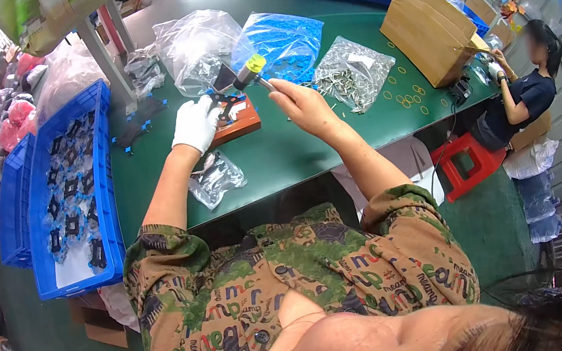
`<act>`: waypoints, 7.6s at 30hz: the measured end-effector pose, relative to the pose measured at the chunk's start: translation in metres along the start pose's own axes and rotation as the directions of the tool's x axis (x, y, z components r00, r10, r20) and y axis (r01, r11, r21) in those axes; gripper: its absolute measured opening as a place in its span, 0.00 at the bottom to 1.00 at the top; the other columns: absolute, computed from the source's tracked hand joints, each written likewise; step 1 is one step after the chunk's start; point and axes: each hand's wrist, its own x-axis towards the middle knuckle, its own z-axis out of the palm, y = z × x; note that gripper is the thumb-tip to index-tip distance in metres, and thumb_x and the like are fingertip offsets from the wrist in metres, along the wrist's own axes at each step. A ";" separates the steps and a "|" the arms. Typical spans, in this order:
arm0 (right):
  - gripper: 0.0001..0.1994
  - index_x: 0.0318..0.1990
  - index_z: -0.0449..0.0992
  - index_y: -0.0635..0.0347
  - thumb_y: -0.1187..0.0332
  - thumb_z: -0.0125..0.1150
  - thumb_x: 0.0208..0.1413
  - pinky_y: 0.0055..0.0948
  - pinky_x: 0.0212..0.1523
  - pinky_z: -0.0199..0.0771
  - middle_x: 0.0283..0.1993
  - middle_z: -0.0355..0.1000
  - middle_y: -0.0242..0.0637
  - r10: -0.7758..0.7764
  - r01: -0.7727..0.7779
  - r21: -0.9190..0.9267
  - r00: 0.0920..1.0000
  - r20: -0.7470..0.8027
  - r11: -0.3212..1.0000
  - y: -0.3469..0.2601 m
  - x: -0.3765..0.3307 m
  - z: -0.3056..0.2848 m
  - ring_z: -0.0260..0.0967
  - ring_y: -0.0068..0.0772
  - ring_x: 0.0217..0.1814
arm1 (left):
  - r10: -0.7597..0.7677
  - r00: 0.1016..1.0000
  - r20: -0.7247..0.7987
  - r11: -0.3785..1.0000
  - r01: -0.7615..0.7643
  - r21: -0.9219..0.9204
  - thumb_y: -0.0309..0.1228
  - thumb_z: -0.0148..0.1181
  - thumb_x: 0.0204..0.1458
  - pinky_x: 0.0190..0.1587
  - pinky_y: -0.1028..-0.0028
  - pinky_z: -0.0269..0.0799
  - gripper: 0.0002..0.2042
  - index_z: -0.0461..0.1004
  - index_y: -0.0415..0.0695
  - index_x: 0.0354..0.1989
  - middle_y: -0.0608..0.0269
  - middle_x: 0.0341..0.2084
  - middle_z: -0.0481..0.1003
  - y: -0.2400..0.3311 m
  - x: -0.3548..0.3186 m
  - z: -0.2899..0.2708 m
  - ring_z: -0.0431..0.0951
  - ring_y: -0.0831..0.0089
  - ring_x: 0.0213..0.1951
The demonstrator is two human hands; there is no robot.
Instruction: The person sits at a green workbench and assembles small black plastic parts with blue plastic pieces and metal pins. They pick up a black part, insert a blue piece, place a metal pin, and use a hammer to secure the pin into the part. The person repeats this process for multiple units, placing finished assemblies into a blue bin.
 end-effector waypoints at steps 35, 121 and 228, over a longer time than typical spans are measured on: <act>0.18 0.60 0.76 0.53 0.57 0.55 0.69 0.47 0.48 0.77 0.45 0.80 0.51 0.108 -0.062 -0.175 0.958 0.264 0.983 0.009 -0.029 -0.035 0.78 0.57 0.49 | -0.359 0.931 0.073 0.925 0.365 -0.109 0.45 0.56 0.61 0.57 0.58 0.73 0.22 0.74 0.42 0.56 0.42 0.50 0.79 -0.056 -0.024 -0.038 0.79 0.46 0.53; 0.07 0.44 0.75 0.57 0.64 0.59 0.68 0.23 0.27 0.75 0.34 0.76 0.32 0.327 -0.434 0.882 0.873 0.362 0.185 -0.030 -0.021 0.047 0.75 0.24 0.28 | -0.616 0.525 0.587 -0.656 0.071 -0.751 0.34 0.53 0.69 0.37 0.63 0.85 0.14 0.73 0.43 0.59 0.59 0.44 0.79 0.064 -0.180 -0.017 0.82 0.66 0.36; 0.15 0.49 0.78 0.53 0.73 0.64 0.52 0.34 0.47 0.72 0.40 0.75 0.29 -0.541 0.543 0.092 0.776 0.326 0.835 -0.027 -0.117 0.052 0.75 0.31 0.43 | -0.101 0.804 0.586 0.576 0.528 -0.624 0.38 0.54 0.66 0.35 0.70 0.73 0.14 0.82 0.43 0.44 0.62 0.24 0.77 0.122 -0.186 -0.039 0.76 0.70 0.26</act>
